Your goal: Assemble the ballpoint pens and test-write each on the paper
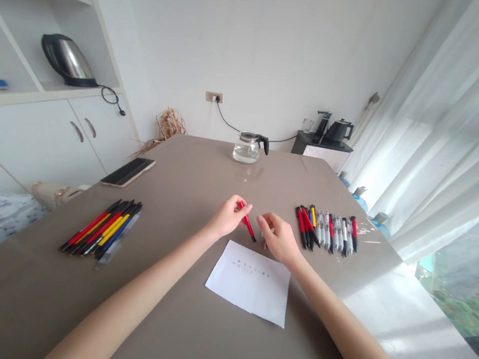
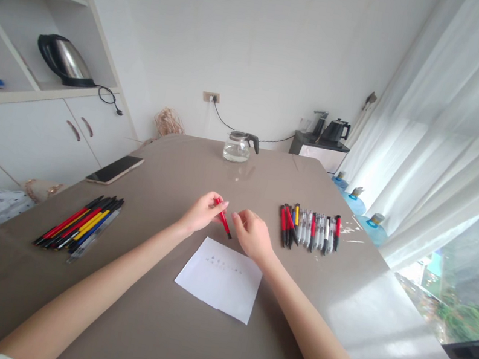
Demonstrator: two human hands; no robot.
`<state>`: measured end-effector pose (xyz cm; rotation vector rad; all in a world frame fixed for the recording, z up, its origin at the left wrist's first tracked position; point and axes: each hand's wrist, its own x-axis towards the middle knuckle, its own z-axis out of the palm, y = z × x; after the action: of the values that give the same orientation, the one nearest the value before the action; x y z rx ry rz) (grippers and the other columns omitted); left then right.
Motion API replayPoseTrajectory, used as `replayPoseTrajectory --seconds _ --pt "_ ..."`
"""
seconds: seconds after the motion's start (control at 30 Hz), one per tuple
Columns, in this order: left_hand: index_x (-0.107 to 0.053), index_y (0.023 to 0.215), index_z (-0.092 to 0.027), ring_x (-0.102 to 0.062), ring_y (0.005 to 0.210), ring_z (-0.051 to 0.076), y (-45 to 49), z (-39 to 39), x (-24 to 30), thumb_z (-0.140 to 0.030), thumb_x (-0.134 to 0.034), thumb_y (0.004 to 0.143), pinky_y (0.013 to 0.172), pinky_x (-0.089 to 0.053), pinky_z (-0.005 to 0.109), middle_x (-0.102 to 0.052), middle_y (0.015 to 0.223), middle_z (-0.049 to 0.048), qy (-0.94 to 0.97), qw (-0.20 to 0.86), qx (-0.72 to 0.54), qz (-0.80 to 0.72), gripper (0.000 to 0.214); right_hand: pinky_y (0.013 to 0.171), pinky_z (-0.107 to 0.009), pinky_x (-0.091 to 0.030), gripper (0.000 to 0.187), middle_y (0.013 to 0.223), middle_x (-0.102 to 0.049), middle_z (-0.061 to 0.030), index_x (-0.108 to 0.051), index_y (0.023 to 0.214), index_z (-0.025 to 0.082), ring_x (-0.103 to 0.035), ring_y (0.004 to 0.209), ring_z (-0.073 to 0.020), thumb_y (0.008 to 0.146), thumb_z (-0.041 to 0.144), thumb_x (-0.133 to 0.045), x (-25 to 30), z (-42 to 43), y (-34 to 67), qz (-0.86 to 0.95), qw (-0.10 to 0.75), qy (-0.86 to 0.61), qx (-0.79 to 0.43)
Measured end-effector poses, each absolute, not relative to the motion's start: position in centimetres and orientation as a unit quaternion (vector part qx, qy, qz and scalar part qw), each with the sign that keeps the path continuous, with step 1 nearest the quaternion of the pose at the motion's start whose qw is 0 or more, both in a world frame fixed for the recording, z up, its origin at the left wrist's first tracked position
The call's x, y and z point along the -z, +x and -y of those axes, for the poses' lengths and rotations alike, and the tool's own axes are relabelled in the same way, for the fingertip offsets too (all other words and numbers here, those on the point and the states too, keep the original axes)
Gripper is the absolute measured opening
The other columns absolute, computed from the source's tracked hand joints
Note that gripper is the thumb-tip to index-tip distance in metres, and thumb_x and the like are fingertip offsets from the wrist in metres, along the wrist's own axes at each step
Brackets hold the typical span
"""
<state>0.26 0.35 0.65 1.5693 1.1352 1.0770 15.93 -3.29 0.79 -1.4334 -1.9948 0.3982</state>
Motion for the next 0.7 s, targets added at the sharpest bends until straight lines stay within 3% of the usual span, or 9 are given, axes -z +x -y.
replayPoseTrajectory --seconds 0.13,0.3,0.47,0.7 --pt "-0.04 0.079 -0.017 -0.057 0.069 0.011 0.2 -0.5 -0.7 -0.046 -0.049 0.073 0.064 -0.051 0.029 -0.055 0.075 0.0021 0.602 0.462 -0.472 -0.449 0.031 0.06 -0.022 -0.036 0.024 0.076 -0.058 -0.0026 -0.053 0.091 0.017 -0.05 0.065 -0.0118 0.083 0.028 -0.033 -0.9 3.6 15.3 0.79 0.314 -0.478 -0.219" --pt "-0.042 0.083 -0.017 -0.057 0.067 0.011 0.0 -0.3 -1.0 -0.044 -0.052 0.072 0.064 -0.049 0.029 -0.055 0.078 0.0027 0.644 0.451 -0.438 -0.437 0.031 0.061 -0.023 -0.036 0.026 0.076 -0.057 -0.0051 -0.053 0.086 0.015 -0.049 0.067 -0.0125 0.084 0.02 -0.028 -0.7 3.1 15.6 0.796 0.312 -0.494 -0.156" --pt "-0.055 0.089 -0.018 -0.053 0.078 0.014 -0.3 0.5 -1.8 -0.039 -0.049 0.074 0.072 -0.043 0.027 -0.057 0.091 0.0051 0.767 0.329 -0.336 -0.436 0.027 0.065 -0.023 -0.037 0.027 0.082 -0.058 -0.0063 -0.054 0.091 0.016 -0.051 0.072 -0.0133 0.085 0.022 -0.029 -1.0 2.7 16.5 0.803 0.308 -0.492 -0.135" --pt "-0.057 0.083 -0.018 -0.045 0.059 0.011 -0.7 0.7 -1.6 -0.044 -0.037 0.078 0.055 -0.035 0.022 -0.053 0.065 -0.001 0.794 0.295 -0.282 -0.45 0.033 0.058 -0.022 -0.036 0.03 0.063 -0.058 -0.0008 -0.057 0.091 0.018 -0.05 0.055 -0.0111 0.085 0.025 -0.028 -1.4 3.1 16.8 0.799 0.282 -0.498 -0.181"
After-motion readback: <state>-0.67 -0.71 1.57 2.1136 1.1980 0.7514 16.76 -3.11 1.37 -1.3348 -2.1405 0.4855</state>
